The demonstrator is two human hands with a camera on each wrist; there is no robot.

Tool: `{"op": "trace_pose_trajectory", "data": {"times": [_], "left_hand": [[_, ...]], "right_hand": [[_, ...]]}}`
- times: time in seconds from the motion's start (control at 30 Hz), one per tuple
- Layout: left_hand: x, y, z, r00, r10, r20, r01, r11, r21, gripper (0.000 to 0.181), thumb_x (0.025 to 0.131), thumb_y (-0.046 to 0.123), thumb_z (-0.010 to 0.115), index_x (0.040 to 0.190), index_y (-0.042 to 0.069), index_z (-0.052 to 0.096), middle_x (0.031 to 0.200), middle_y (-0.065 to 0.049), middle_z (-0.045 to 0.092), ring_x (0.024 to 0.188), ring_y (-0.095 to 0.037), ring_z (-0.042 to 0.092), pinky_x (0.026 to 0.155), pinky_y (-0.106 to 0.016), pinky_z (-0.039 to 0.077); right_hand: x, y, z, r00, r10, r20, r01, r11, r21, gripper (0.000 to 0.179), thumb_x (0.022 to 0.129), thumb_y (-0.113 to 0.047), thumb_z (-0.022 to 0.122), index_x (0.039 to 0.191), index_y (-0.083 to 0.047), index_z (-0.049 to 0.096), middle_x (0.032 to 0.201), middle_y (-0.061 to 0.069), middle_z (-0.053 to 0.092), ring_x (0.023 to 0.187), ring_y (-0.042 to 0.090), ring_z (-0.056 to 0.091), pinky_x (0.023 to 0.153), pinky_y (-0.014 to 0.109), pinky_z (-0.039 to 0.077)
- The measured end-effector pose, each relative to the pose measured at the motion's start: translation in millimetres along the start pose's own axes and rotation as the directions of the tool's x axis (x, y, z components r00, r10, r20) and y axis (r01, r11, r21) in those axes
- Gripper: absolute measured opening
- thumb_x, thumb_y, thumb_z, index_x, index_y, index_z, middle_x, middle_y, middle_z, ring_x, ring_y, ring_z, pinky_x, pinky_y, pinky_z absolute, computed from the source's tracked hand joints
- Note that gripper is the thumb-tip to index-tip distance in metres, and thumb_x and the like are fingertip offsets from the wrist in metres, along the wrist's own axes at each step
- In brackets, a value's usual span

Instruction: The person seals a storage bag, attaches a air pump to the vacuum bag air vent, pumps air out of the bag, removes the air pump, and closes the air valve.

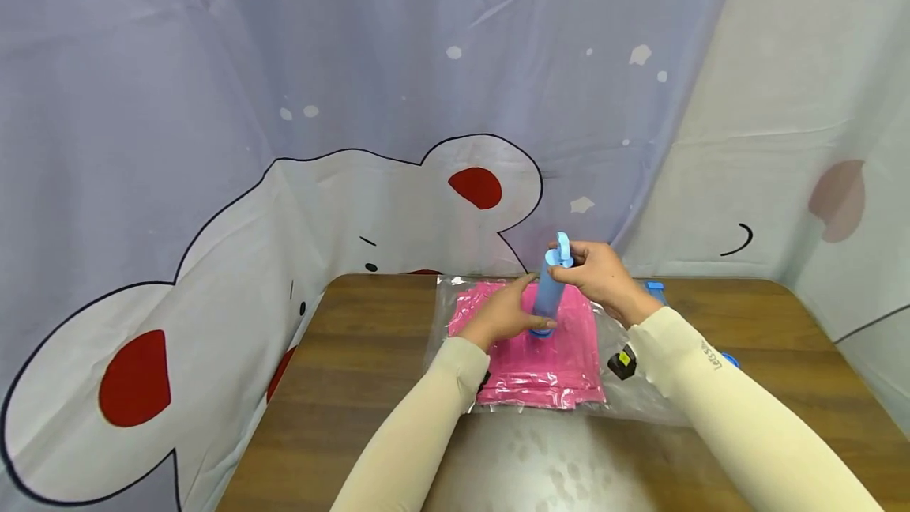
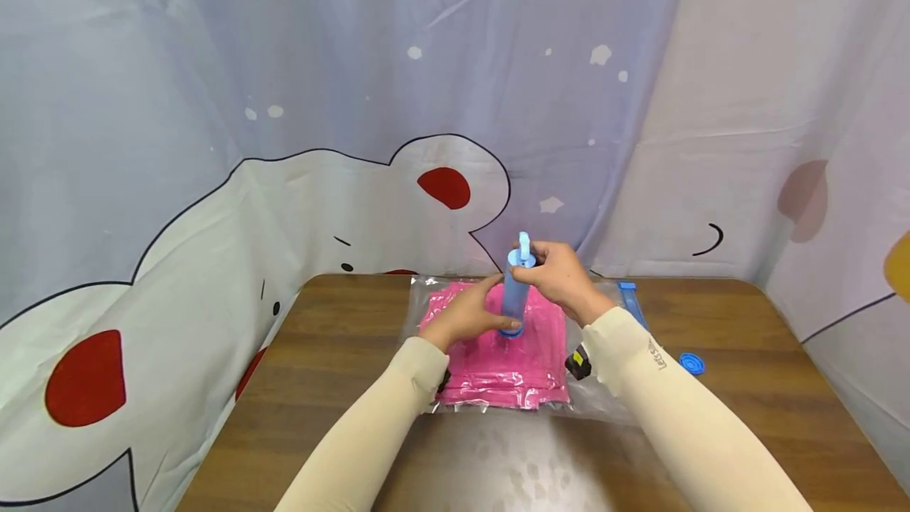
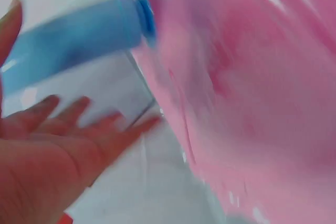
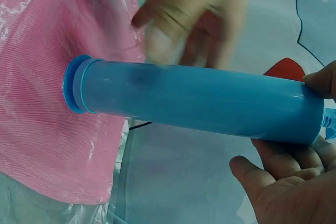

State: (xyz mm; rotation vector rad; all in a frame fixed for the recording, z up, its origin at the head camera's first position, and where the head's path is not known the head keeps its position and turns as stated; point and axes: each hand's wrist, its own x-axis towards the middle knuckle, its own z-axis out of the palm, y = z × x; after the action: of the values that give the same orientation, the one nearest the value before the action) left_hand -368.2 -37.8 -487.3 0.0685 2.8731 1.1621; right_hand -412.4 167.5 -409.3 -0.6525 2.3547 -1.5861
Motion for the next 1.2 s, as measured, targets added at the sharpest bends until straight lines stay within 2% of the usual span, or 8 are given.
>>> {"op": "trace_pose_trajectory", "data": {"times": [0.07,0.2,0.33,0.5,0.63,0.77,0.93,1.2], "left_hand": [[-6.6,17.1,0.4,0.999,0.044,-0.023,-0.047,0.991,-0.128,0.088,0.097,0.034,0.093,0.171,0.019,0.049,0.168,-0.013,0.063,0.159,-0.037,0.059,0.129,-0.055,0.053],[-1.3,19.9,11.2,0.988,0.107,-0.116,-0.129,0.97,-0.207,0.064,0.102,0.033,0.087,0.159,0.018,0.062,0.153,-0.011,0.075,0.143,-0.034,0.073,0.114,-0.048,0.065],[0.6,21.3,17.7,0.974,0.1,-0.205,-0.141,0.971,-0.195,0.053,0.103,0.031,0.086,0.152,0.017,0.069,0.146,-0.012,0.079,0.134,-0.034,0.078,0.106,-0.044,0.069],[0.2,23.2,25.0,0.954,0.066,-0.292,-0.118,0.979,-0.164,0.058,0.097,0.03,0.093,0.15,0.018,0.071,0.14,-0.014,0.082,0.129,-0.033,0.081,0.102,-0.041,0.07],[1.2,24.9,30.4,0.924,0.059,-0.377,-0.111,0.987,-0.119,0.059,0.093,0.032,0.097,0.144,0.015,0.073,0.132,-0.015,0.085,0.122,-0.031,0.083,0.1,-0.04,0.07],[2.3,25.8,32.1,0.905,0.046,-0.423,-0.095,0.991,-0.095,0.058,0.09,0.035,0.1,0.137,0.013,0.074,0.127,-0.013,0.086,0.117,-0.029,0.084,0.099,-0.041,0.07],[0.2,24.4,27.2,0.923,0.037,-0.382,-0.086,0.99,-0.112,0.061,0.088,0.037,0.101,0.136,0.011,0.072,0.129,-0.013,0.085,0.119,-0.031,0.083,0.099,-0.041,0.07],[-5.2,19.7,9.3,0.973,0.089,-0.215,-0.128,0.976,-0.175,0.07,0.093,0.018,0.096,0.156,0.01,0.065,0.151,-0.016,0.076,0.147,-0.035,0.071,0.123,-0.051,0.059]], "right_hand": [[-0.1,-0.3,2.3,1.0,-0.004,-0.005,0.004,1.0,-0.003,0.06,0.103,-0.014,0.078,0.159,0.0,0.062,0.156,0.026,0.068,0.154,0.044,0.062,0.131,0.06,0.049],[-0.2,0.0,5.7,1.0,0.002,-0.014,-0.002,1.0,-0.008,0.059,0.103,-0.013,0.076,0.159,0.001,0.062,0.158,0.025,0.067,0.153,0.043,0.063,0.13,0.058,0.05],[-1.8,0.8,7.9,0.999,-0.016,-0.03,0.016,1.0,-0.004,0.059,0.105,-0.017,0.077,0.16,0.0,0.062,0.162,0.023,0.065,0.155,0.043,0.061,0.131,0.058,0.05],[-4.7,5.0,13.0,0.994,-0.041,-0.102,0.039,0.999,-0.022,0.074,0.103,-0.035,0.085,0.164,-0.003,0.057,0.164,0.022,0.064,0.153,0.042,0.063,0.127,0.058,0.053],[-5.5,4.7,17.0,0.977,-0.072,-0.198,0.053,0.993,-0.101,0.077,0.098,-0.047,0.09,0.154,-0.002,0.061,0.146,0.022,0.072,0.132,0.039,0.073,0.107,0.047,0.061],[-5.2,1.7,17.5,0.963,-0.111,-0.245,0.068,0.982,-0.176,0.062,0.096,-0.046,0.092,0.132,-0.001,0.07,0.121,0.019,0.079,0.107,0.032,0.073,0.088,0.035,0.058],[-6.2,-1.5,16.1,0.966,-0.093,-0.242,0.045,0.98,-0.195,0.054,0.094,-0.046,0.094,0.123,-0.004,0.076,0.112,0.015,0.082,0.099,0.026,0.072,0.082,0.031,0.056],[-4.9,-6.0,12.2,0.982,-0.001,-0.19,-0.019,0.994,-0.107,0.038,0.095,-0.031,0.091,0.119,-0.003,0.082,0.109,0.007,0.082,0.098,0.021,0.065,0.084,0.029,0.055]]}}
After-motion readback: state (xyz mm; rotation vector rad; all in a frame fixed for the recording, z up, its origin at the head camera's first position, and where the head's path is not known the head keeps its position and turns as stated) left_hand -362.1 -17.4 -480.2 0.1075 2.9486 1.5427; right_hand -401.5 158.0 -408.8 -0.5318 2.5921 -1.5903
